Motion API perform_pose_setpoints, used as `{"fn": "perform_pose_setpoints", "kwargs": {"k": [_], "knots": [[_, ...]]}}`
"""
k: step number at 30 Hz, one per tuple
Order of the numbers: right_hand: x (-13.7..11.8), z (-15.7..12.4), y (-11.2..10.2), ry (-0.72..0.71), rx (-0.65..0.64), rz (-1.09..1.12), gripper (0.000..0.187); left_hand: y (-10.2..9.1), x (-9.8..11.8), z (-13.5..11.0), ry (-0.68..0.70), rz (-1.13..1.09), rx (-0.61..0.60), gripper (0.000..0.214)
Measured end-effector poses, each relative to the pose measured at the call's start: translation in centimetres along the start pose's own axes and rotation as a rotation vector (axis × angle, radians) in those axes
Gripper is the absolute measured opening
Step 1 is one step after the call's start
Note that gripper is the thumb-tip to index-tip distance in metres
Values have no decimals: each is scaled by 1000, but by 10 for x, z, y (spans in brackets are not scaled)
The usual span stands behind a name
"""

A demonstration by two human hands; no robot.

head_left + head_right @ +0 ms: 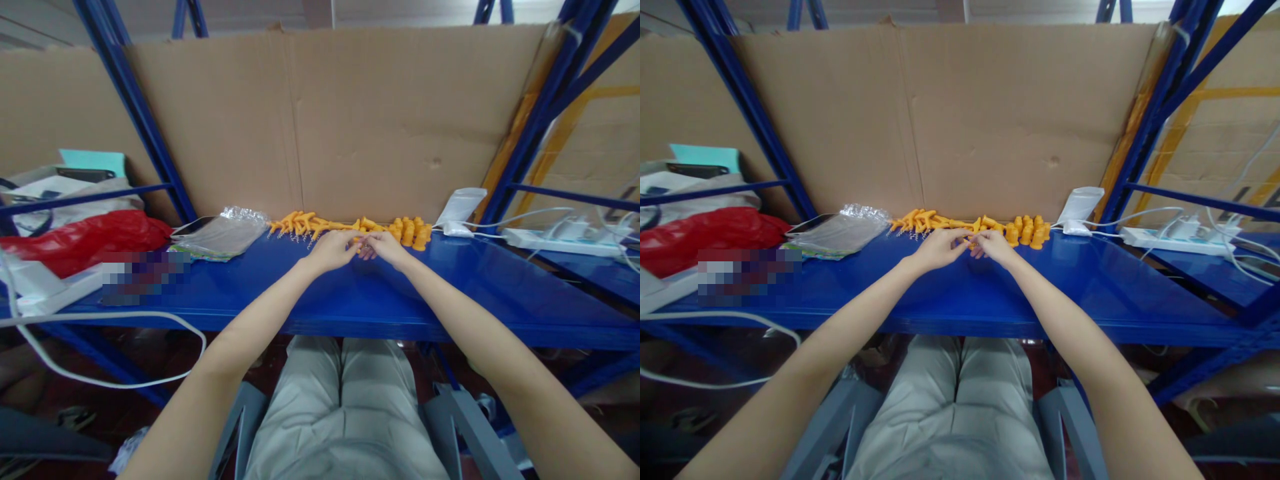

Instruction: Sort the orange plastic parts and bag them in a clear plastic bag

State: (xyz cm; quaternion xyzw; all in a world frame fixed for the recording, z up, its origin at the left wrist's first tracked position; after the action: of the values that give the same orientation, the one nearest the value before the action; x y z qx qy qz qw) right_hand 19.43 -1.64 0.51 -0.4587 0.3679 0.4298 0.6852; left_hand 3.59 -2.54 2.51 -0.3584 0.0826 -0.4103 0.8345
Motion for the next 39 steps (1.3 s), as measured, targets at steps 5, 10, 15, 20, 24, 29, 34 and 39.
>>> {"fn": "perform_pose_setpoints", "kwargs": {"k": [5, 10, 15, 20, 24, 29, 34, 39], "knots": [[1, 0, -1, 69, -4, 133, 33, 8, 15, 4, 62, -65, -6, 31], [8, 1, 3, 193, -70, 260, 40, 11, 15, 2, 14, -47, -128, 18], [7, -3, 6, 250, -168, 241, 42, 6, 13, -3, -18, 41, -191, 19], [4, -7, 7, 249, -194, 238, 42, -4, 17, 1, -4, 212, -248, 22], [1, -8, 6, 231, -171, 240, 41, -9, 24, 4, 44, 352, -261, 28], [-4, -4, -1, 182, 0, 234, 39, -20, 20, 13, 37, 475, -215, 29], [-4, 0, -8, 118, 99, 234, 37, -52, -3, 45, -152, 575, 1, 29], [2, 3, -4, 97, 63, 194, 34, -51, -37, 69, -266, 663, 52, 34]]}}
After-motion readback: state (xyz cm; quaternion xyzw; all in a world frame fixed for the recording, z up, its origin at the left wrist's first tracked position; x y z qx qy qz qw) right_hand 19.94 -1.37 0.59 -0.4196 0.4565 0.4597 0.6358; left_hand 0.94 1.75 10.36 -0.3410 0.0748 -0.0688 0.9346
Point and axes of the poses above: each hand's wrist, its own z-axis towards the middle knuckle, its own y-axis out of the palm, x = y × z, the point moved 2 cm from there along z, towards the middle knuckle, and after that the axes turned 14 degrees about x, right-handed, at the moved point
